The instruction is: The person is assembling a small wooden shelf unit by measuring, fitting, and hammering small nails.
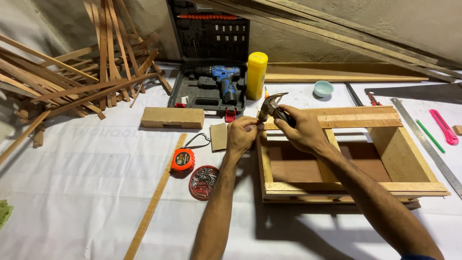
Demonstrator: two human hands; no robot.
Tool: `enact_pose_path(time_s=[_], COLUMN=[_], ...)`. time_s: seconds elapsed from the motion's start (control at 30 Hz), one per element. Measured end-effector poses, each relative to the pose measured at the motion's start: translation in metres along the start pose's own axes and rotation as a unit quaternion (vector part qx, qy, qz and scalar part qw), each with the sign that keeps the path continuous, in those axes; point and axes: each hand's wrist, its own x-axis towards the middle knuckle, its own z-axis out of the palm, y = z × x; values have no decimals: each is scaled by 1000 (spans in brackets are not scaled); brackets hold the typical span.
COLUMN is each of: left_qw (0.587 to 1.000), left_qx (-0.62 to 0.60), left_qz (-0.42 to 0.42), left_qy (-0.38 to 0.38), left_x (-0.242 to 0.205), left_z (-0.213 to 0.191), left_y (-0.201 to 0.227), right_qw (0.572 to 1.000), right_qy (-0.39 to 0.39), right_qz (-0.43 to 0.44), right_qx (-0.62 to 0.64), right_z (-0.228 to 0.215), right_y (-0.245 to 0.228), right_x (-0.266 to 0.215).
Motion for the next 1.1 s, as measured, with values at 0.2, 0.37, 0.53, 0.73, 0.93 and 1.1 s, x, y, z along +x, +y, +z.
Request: enact_pose_path(time_s=[0.2, 0.37, 0.53, 0.73, 0.93, 1.1], left_qw=[1000, 1000, 1000, 1000, 999, 986], left_qx=[-6, 22, 12, 15, 16, 162], left_qz=[17, -5, -2, -4, -21, 30], left_qy=[-15, -1, -7, 0, -17, 5], left_x=[1, 3, 0, 0, 0, 1], left_z=[1, -1, -2, 0, -5, -8], left_y=[-6, 6, 8, -3, 10, 10], right_qw=[997, 1000, 998, 999, 998, 999], right_qy=[-72, -4, -39, -28, -47, 31], right_qz=[22, -3, -20, -28, -21, -35], right_qx=[-27, -22, -33, -16, -44, -13], right_z=[-4, -1, 0, 2, 6, 5], right_y=[-19, -15, -10, -3, 6, 6], right_x=[1, -2, -3, -3, -1, -4])
